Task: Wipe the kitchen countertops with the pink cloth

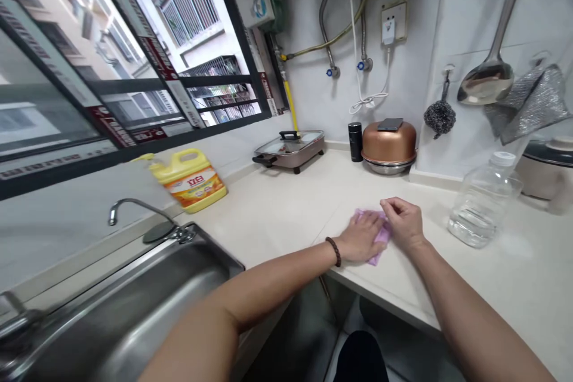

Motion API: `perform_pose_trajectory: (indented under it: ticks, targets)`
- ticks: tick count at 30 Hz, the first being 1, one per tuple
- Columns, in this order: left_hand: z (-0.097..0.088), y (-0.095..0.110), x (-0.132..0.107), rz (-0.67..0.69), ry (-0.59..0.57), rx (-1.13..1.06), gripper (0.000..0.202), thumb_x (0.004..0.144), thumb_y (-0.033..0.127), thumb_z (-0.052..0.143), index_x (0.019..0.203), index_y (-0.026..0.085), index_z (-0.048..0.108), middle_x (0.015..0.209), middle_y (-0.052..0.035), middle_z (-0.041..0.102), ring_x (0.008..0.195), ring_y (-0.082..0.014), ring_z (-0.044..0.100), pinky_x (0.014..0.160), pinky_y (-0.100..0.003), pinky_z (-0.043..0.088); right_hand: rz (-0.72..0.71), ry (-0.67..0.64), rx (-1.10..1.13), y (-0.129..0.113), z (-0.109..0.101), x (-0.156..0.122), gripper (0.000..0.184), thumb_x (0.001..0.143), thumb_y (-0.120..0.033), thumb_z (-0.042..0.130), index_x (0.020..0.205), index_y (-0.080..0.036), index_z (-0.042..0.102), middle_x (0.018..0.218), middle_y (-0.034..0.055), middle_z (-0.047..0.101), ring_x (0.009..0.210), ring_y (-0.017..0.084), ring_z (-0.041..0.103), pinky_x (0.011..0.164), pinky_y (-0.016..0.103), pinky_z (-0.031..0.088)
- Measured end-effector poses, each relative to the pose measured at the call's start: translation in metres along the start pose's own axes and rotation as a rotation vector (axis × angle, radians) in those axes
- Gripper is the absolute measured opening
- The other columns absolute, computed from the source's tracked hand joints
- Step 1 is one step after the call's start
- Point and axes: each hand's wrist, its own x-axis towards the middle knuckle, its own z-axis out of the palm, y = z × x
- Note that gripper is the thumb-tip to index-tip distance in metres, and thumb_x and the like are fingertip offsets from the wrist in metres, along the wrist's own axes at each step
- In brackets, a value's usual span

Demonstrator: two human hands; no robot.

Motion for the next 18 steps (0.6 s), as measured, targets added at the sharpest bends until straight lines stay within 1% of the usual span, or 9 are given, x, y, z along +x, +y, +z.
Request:
perform_pose_trajectory:
  ticks: [3,5,6,8,10,12,14,16,18]
  targets:
    - [0.004,0.015,-0.005,0.049,0.003,-0.028,0.077,0.104,0.062,0.035,0.166,0.018,0.022,0.172,-0.0178,0.025,0.159,-0.038,0.018,0.126,-0.063,0.015,0.039,0.021,-0.038,0.006,-0.006,0.0,0.036,0.09,-0.051,0.065,0.076,-0.019,0.076,0.066,0.0006,0.068,0.061,0.016,0.06,0.064,0.027,0.046]
    - [0.002,0.013,-0.006,0.048,-0.003,-0.04,0.077,0.104,0.061,0.035,0.167,0.019,0.021,0.173,-0.0169,0.024,0.16,-0.0363,0.018,0.127,-0.062,0.014,0.061,0.034,-0.061,0.008,-0.01,0.0,0.04,0.089,-0.054,0.065,0.076,-0.018,0.076,0.063,0.0002,0.065,0.059,0.016,0.058,0.063,0.028,0.045]
    - [0.0,0.007,-0.007,0.038,-0.009,-0.042,0.076,0.104,0.06,0.035,0.167,0.019,0.021,0.173,-0.0161,0.024,0.16,-0.0351,0.017,0.128,-0.06,0.013,0.07,0.04,-0.071,0.008,-0.012,0.001,0.041,0.088,-0.056,0.065,0.075,-0.018,0.075,0.062,0.0003,0.064,0.058,0.016,0.057,0.063,0.029,0.044]
    - [-0.008,-0.013,-0.012,-0.027,-0.015,-0.042,0.074,0.105,0.056,0.036,0.167,0.02,0.021,0.174,-0.0138,0.022,0.161,-0.0328,0.016,0.129,-0.058,0.011,0.081,0.047,-0.094,0.006,-0.015,0.001,0.045,0.087,-0.06,0.064,0.074,-0.018,0.075,0.06,0.001,0.064,0.058,0.016,0.056,0.062,0.029,0.044]
    - [-0.018,-0.042,-0.023,-0.161,-0.015,-0.036,0.071,0.105,0.053,0.034,0.167,0.019,0.023,0.174,-0.0128,0.022,0.161,-0.0316,0.017,0.129,-0.056,0.011,0.079,0.043,-0.116,0.004,-0.017,0.0,0.049,0.087,-0.063,0.062,0.074,-0.018,0.074,0.06,0.0017,0.063,0.059,0.017,0.056,0.062,0.029,0.044]
    - [-0.028,-0.075,-0.041,-0.336,-0.012,-0.021,0.068,0.106,0.051,0.032,0.166,0.018,0.025,0.174,-0.0139,0.022,0.16,-0.0317,0.019,0.129,-0.055,0.012,0.076,0.039,-0.13,0.002,-0.018,0.0,0.05,0.086,-0.065,0.062,0.074,-0.018,0.074,0.06,0.0021,0.063,0.059,0.017,0.056,0.061,0.03,0.044]
    - [-0.035,-0.102,-0.064,-0.472,-0.006,-0.001,0.067,0.107,0.051,0.031,0.165,0.018,0.026,0.173,-0.0154,0.023,0.16,-0.0325,0.02,0.128,-0.056,0.014,0.076,0.039,-0.129,0.001,-0.019,0.0,0.049,0.086,-0.064,0.062,0.074,-0.018,0.075,0.06,0.0018,0.063,0.059,0.017,0.056,0.062,0.03,0.044]
    - [-0.037,-0.116,-0.091,-0.525,0.005,0.014,0.067,0.107,0.051,0.03,0.165,0.019,0.025,0.173,-0.0158,0.024,0.16,-0.033,0.019,0.128,-0.057,0.014,0.078,0.043,-0.118,0.003,-0.019,0.0,0.047,0.084,-0.063,0.064,0.074,-0.018,0.076,0.059,0.0015,0.063,0.058,0.017,0.056,0.062,0.03,0.044]
    - [-0.033,-0.116,-0.119,-0.496,0.021,0.021,0.067,0.107,0.052,0.029,0.165,0.019,0.026,0.173,-0.015,0.024,0.16,-0.032,0.02,0.128,-0.056,0.014,0.081,0.049,-0.11,0.007,-0.019,0.0,0.046,0.082,-0.062,0.067,0.075,-0.018,0.077,0.061,0.002,0.065,0.059,0.018,0.057,0.063,0.031,0.045]
